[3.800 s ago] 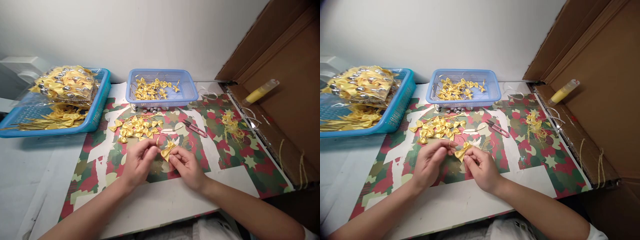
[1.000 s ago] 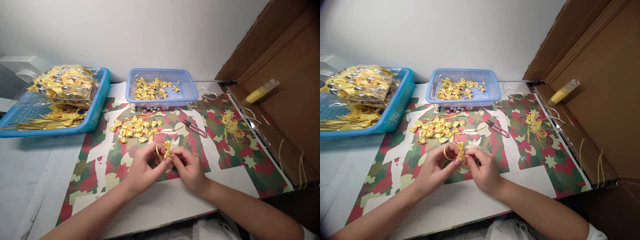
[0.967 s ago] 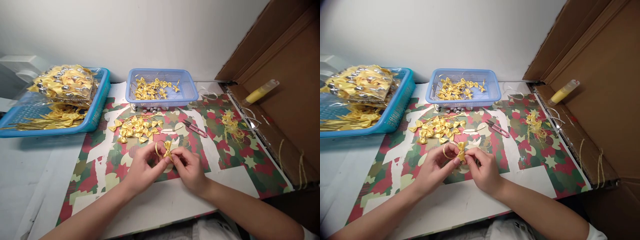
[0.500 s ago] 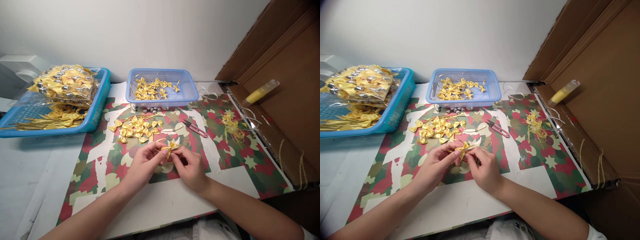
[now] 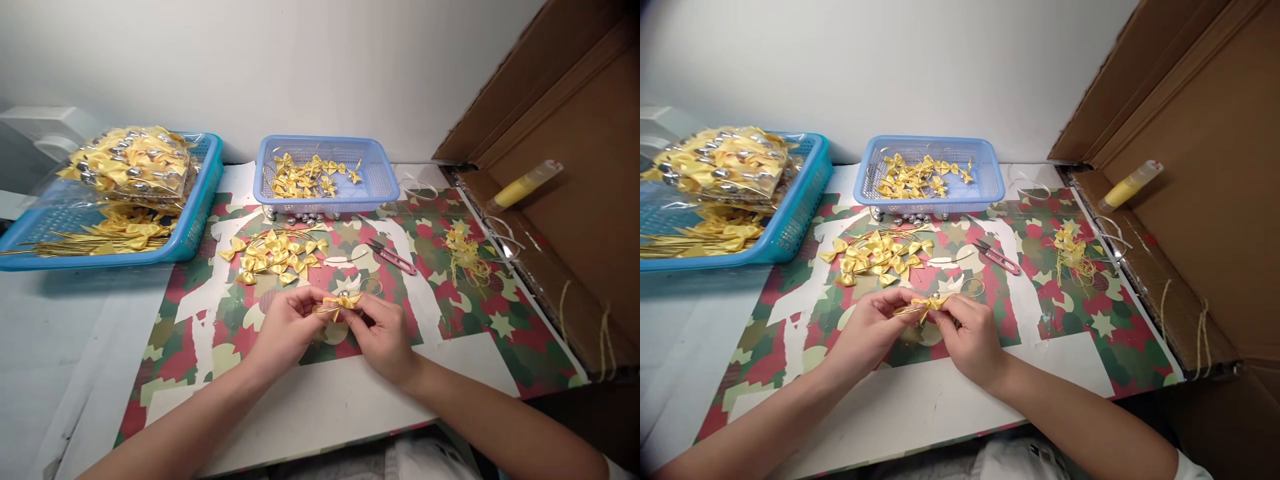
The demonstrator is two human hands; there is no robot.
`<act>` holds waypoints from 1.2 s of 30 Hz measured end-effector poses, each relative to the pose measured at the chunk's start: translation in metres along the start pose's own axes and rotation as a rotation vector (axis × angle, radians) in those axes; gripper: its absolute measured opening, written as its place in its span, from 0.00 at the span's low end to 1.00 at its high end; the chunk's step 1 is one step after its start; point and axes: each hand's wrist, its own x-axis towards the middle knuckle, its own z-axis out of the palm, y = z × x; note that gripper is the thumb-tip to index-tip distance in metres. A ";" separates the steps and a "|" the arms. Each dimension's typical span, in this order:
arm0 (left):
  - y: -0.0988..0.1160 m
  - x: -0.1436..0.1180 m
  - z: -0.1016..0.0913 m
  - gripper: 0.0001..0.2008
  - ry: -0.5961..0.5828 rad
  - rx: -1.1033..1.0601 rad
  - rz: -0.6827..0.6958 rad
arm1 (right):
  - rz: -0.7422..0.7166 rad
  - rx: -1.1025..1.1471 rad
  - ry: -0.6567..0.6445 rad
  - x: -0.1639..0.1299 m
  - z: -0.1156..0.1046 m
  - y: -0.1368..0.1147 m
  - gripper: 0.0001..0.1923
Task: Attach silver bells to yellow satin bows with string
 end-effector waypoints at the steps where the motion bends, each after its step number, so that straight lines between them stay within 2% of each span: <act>1: -0.001 0.000 0.000 0.13 0.010 0.016 0.003 | 0.012 -0.004 0.003 0.000 0.000 -0.001 0.07; 6: -0.004 0.000 0.000 0.12 0.043 0.079 0.120 | 0.084 -0.013 -0.014 0.004 -0.002 -0.004 0.05; 10: -0.005 -0.002 0.000 0.10 0.052 0.175 0.219 | 0.102 -0.008 -0.037 0.005 -0.004 -0.003 0.08; 18: -0.005 -0.003 0.000 0.09 0.045 0.152 0.183 | 0.104 -0.020 -0.105 0.006 -0.003 -0.003 0.06; 27: -0.011 0.000 -0.002 0.10 0.052 0.256 0.229 | 0.035 -0.077 -0.055 0.008 -0.005 -0.006 0.11; 29: -0.009 0.000 -0.004 0.10 0.090 0.320 0.303 | -0.021 -0.093 -0.011 0.010 -0.012 -0.009 0.09; 32: -0.005 -0.001 -0.006 0.08 0.182 0.476 0.492 | -0.131 -0.102 0.101 0.013 -0.024 -0.011 0.05; 34: -0.002 -0.002 -0.008 0.05 0.213 0.583 0.625 | -0.176 -0.104 0.072 0.016 -0.028 -0.011 0.12; 36: 0.000 -0.002 -0.009 0.03 0.225 0.663 0.734 | -0.182 -0.081 -0.029 0.017 -0.028 -0.010 0.17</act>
